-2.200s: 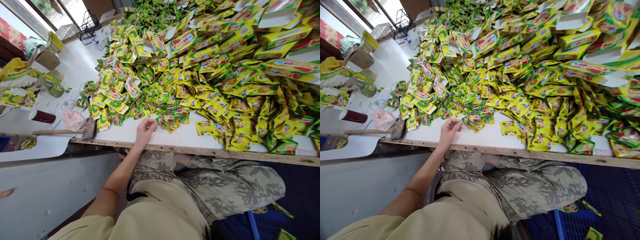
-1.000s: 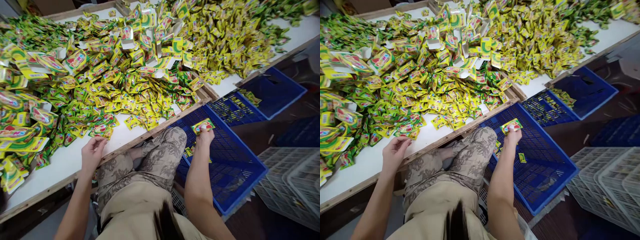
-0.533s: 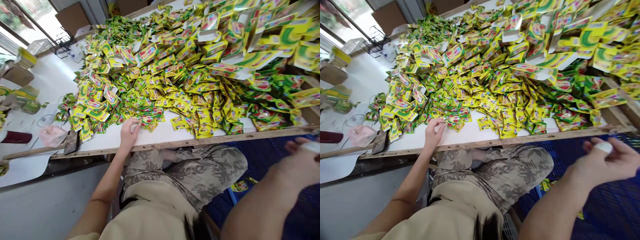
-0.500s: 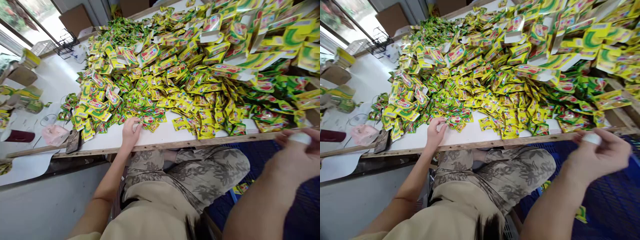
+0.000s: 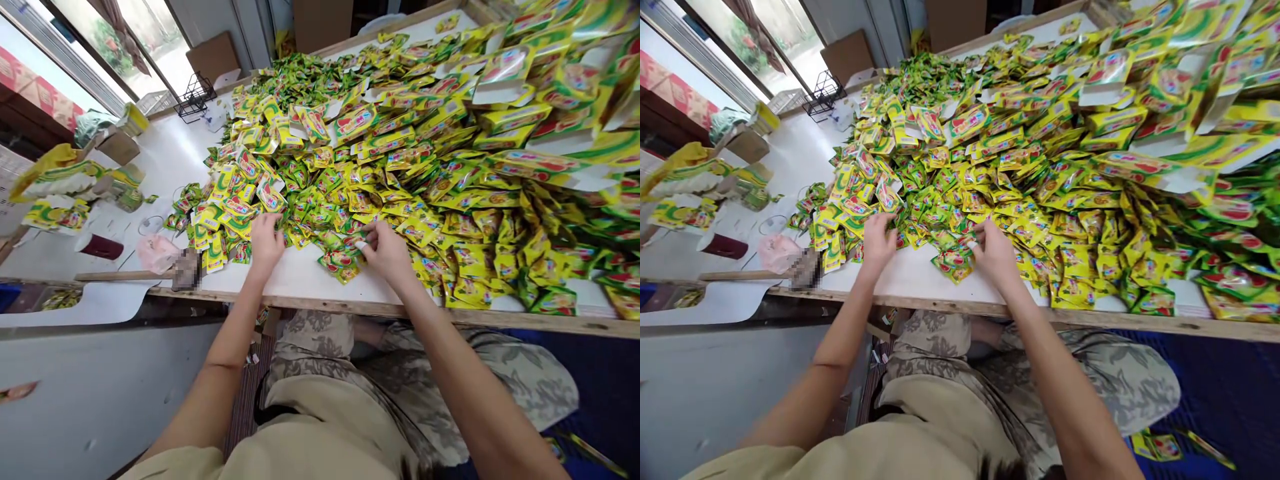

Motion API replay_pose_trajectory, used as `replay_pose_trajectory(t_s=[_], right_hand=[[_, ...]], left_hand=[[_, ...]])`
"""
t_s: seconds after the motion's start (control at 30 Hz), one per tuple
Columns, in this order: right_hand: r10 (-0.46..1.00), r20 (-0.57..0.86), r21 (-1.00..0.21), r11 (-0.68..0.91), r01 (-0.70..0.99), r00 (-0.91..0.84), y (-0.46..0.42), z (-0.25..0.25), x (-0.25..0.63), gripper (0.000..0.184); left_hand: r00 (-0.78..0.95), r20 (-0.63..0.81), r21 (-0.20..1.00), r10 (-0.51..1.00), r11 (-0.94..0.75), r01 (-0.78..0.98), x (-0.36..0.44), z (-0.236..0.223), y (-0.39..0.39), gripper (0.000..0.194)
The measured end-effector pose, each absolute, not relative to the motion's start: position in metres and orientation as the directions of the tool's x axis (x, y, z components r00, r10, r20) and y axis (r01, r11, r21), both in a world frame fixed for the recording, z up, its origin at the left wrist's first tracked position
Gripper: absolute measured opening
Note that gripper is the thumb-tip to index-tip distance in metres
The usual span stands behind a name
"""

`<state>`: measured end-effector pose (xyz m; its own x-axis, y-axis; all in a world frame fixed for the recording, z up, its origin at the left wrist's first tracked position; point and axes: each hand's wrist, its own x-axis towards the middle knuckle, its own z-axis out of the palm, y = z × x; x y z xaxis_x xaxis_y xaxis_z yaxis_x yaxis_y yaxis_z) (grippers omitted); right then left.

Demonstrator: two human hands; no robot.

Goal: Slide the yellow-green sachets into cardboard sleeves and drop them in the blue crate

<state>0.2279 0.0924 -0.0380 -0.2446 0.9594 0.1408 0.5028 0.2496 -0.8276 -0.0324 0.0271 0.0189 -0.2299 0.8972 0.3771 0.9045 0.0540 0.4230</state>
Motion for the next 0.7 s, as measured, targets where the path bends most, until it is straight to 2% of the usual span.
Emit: replay_pose_trajectory(t_s=[0.1, 0.2, 0.27, 0.33, 0.4, 0.47, 0.5, 0.6, 0.7], right_hand=[[0.943, 0.085, -0.931, 0.19, 0.311, -0.322, 0.083, -0.045, 0.234, 0.027], [0.981, 0.051, -0.972, 0.091, 0.216, -0.185, 0.08, -0.051, 0.242, 0.03], [0.992, 0.019, -0.988, 0.038, 0.149, -0.127, 0.082, -0.05, 0.245, 0.034], [0.991, -0.021, -0.998, -0.014, 0.055, -0.135, 0.082, -0.045, 0.245, 0.035], [0.986, -0.045, -0.998, -0.052, -0.04, -0.162, 0.079, -0.038, 0.239, 0.033], [0.978, -0.022, -0.993, -0.046, -0.109, -0.209, 0.072, -0.031, 0.228, 0.031], [0.97, 0.006, -0.991, -0.027, -0.131, -0.243, 0.067, -0.029, 0.222, 0.029], [0.927, 0.094, -0.987, 0.038, -0.159, -0.362, 0.055, -0.023, 0.205, 0.024], [0.861, 0.146, -0.989, 0.122, -0.081, -0.486, 0.055, -0.018, 0.206, 0.022]], left_hand=[[-0.245, 0.286, 0.379, 0.926, 0.125, 0.917, -0.055, 0.016, 0.035, 0.031], [-0.128, 0.151, 0.444, 0.98, 0.049, 0.895, -0.048, 0.005, 0.037, 0.016], [-0.11, 0.164, 0.503, 0.98, 0.013, 0.864, -0.032, 0.001, 0.037, 0.008], [-0.155, 0.228, 0.596, 0.961, -0.012, 0.803, -0.012, 0.005, 0.036, 0.008], [-0.177, 0.235, 0.735, 0.956, -0.056, 0.675, 0.01, 0.011, 0.034, 0.013], [-0.125, 0.155, 0.874, 0.98, -0.077, 0.48, 0.033, 0.017, 0.031, 0.025], [-0.098, 0.102, 0.922, 0.99, -0.058, 0.382, 0.043, 0.017, 0.028, 0.026], [-0.152, -0.029, 0.983, 0.988, 0.056, 0.177, 0.062, 0.011, 0.019, 0.025], [-0.277, -0.068, 0.99, 0.959, 0.098, 0.097, 0.06, 0.002, 0.011, 0.027]])
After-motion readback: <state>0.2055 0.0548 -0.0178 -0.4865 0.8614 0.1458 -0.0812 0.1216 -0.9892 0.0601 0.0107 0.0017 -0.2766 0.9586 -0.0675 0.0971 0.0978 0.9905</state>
